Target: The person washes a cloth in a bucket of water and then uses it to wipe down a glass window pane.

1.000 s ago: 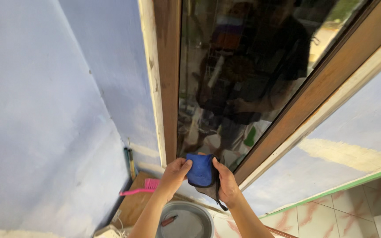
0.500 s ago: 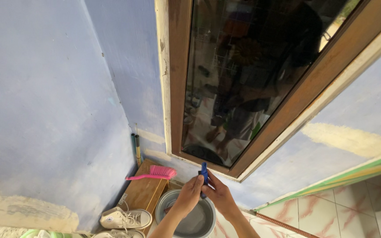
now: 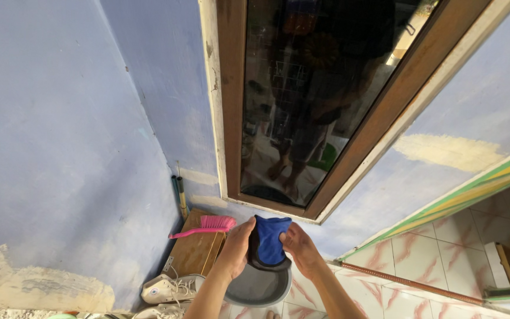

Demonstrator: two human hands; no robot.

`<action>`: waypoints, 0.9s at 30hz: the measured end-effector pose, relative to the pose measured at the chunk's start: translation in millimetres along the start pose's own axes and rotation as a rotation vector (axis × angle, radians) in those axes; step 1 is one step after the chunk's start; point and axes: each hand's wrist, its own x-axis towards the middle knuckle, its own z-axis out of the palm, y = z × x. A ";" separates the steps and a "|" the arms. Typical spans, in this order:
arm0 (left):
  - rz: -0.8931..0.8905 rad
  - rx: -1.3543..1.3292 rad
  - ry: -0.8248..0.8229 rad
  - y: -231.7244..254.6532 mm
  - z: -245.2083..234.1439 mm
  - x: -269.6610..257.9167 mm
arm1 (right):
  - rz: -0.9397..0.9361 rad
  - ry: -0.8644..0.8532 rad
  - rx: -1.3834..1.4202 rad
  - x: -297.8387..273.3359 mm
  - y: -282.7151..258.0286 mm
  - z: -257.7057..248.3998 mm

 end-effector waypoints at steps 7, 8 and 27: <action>0.094 0.047 -0.074 6.8 6.5 13.6 | -0.119 0.156 -0.074 2.0 -50.9 23.1; 0.109 0.061 -0.056 4.6 10.8 16.0 | -0.196 0.188 -0.189 -3.4 -56.3 28.5; 0.383 0.804 0.258 39.1 -0.5 51.4 | 0.018 0.107 0.004 31.3 -125.9 -36.4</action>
